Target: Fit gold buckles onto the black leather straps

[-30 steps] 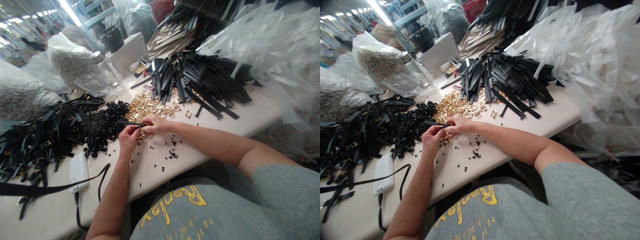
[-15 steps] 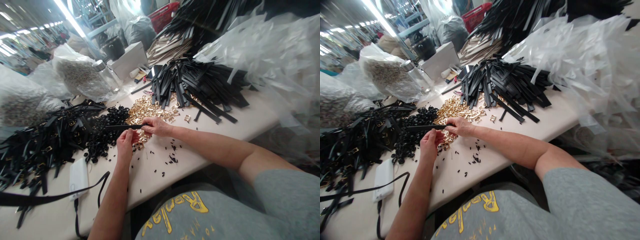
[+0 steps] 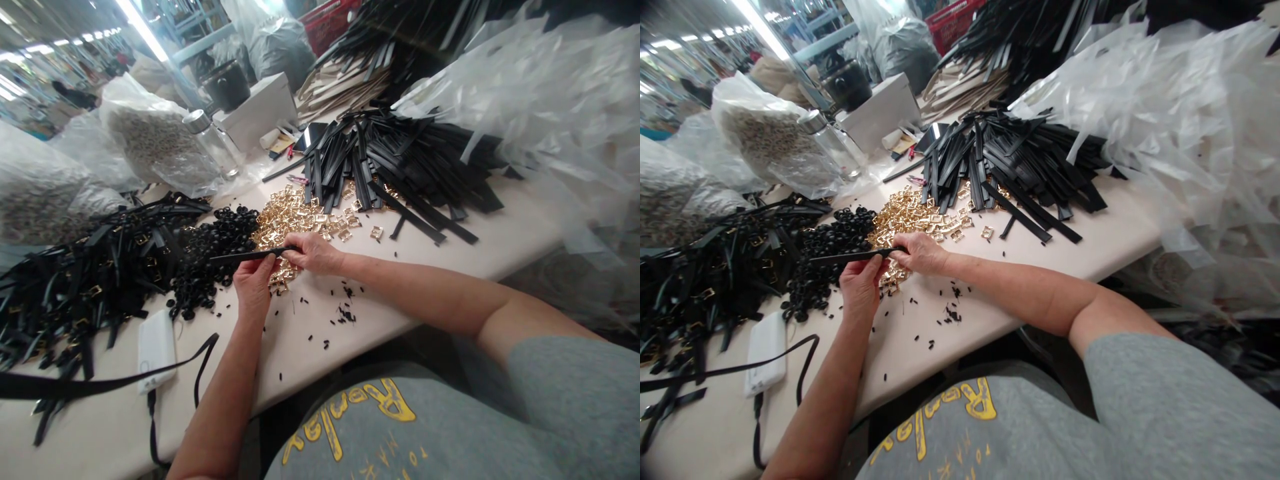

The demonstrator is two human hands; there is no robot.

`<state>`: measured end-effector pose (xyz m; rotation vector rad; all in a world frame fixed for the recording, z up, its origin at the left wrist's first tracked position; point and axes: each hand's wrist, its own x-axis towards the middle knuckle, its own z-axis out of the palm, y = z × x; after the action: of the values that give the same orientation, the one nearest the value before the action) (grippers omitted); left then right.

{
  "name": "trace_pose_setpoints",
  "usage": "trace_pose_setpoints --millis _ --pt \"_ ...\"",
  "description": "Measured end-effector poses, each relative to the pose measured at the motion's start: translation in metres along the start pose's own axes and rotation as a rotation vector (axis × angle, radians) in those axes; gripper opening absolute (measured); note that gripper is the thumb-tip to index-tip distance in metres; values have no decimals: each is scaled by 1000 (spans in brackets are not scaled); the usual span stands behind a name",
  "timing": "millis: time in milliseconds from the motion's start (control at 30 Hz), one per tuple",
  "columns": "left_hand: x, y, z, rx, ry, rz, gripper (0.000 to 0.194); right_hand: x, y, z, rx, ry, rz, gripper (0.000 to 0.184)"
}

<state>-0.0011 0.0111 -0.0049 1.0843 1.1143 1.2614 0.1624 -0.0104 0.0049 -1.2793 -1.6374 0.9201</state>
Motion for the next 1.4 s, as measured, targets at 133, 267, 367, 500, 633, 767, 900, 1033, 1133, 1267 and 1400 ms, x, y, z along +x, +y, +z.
trace_pose_setpoints --millis 133,267,367,500,633,767,900,1033,1133,1267,1400 --pt "1 -2 -3 18 -46 -23 32 -2 0 2 -75 -5 -22 8" --pt "2 -1 -3 19 -95 -60 32 -3 0 -2 18 -87 0 11" --pt "0 1 0 26 -113 -68 31 -5 3 -5 137 -145 1 16" --pt "-1 4 7 33 -113 -71 30 -6 10 -8 200 -142 0 22" --pt "-2 7 13 -15 -112 -84 34 -4 17 -11 110 -118 -42 28" --pt "2 11 9 -105 -70 -82 36 -3 25 -21 -83 94 -151 30" --pt "20 26 -19 -246 102 -35 40 3 37 -30 -168 154 -136 29" --pt "43 53 -74 -413 342 32 35 8 42 -33 -264 154 -185 27" --pt "57 76 -124 -506 524 101 25 10 40 -35 -316 142 -238 26" --pt "68 107 -191 -560 749 203 15 12 39 -37 -310 172 -267 20" --pt "67 125 -234 -549 893 281 26 14 42 -35 -260 200 -262 11"
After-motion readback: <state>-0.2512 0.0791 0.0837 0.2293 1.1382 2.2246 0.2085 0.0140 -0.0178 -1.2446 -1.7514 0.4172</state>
